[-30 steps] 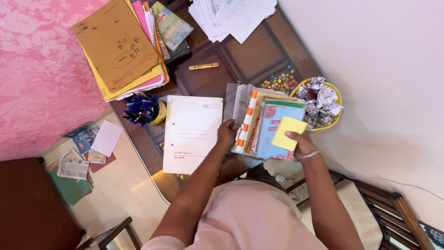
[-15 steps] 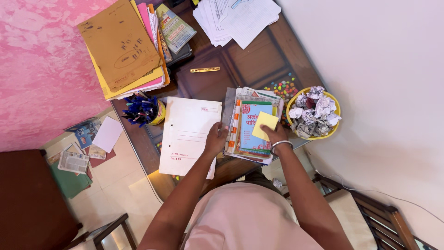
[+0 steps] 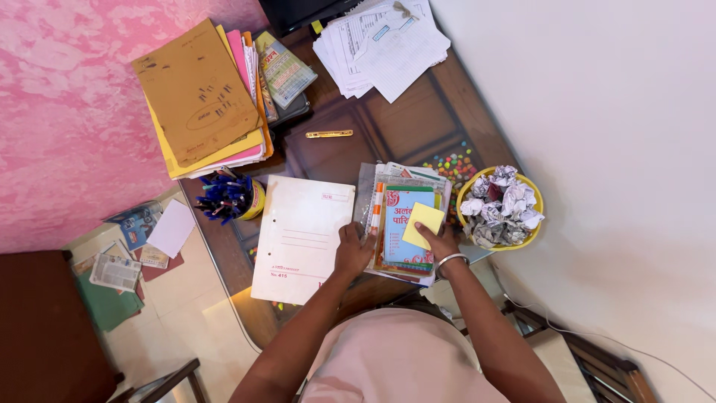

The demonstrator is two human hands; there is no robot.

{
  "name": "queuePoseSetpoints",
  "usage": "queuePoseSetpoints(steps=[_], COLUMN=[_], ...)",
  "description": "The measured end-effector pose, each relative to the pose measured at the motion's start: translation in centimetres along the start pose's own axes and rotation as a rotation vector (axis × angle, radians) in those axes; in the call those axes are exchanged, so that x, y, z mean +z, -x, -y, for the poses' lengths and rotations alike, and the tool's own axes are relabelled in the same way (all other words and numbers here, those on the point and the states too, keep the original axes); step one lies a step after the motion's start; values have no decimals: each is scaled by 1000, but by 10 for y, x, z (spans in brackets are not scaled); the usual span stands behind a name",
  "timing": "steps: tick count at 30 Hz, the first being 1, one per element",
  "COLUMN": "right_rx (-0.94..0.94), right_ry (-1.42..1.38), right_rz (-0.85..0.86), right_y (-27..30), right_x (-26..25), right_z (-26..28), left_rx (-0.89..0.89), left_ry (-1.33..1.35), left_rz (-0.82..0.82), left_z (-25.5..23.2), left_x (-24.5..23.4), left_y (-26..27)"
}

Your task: The person organizes a cluttered desk by sorting through stacks of papers, notebooks, and files. They move items aside, flip through documents, and place them into neat piles. The person also handles a black folder and a pen holder, arranging them on the glass table.

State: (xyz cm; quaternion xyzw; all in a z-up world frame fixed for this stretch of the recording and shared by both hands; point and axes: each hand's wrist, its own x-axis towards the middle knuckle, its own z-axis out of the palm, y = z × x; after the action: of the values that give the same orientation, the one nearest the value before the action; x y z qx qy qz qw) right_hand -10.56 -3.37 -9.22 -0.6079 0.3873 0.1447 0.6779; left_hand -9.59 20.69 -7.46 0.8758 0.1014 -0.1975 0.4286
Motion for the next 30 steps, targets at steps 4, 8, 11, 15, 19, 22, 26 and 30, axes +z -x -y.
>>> queuePoseSetpoints(steps=[4,8,11,15,19,22,26,30], right_rx=[132,85,78,57,-100,-267,-268,-414], right_ry=[451,410,346,411,209,138,156,353], right_rz=[-165,-96,-48,-118,-54,-47,-39,-180], right_y=[1,2,8,7,-12,-31,-31,-6], right_x=[-12,-12,-3,6,5,5,4,17], right_z=[4,5,11,16,3,-3,-1,-2], left_rx=[-12,28,10,-67,-37,-11,-251,-126], left_ry=[-133,-88,-27,-61,-44,-9,211,-369], left_rz=[-40,53,85,139,89,66,-16,-633], left_z=[11,18,11,-1,1,15,54,114], left_x=[5,1,3,5,16,18,-9,-90], left_y=[6,29,33,24,13,-3,-22,-16])
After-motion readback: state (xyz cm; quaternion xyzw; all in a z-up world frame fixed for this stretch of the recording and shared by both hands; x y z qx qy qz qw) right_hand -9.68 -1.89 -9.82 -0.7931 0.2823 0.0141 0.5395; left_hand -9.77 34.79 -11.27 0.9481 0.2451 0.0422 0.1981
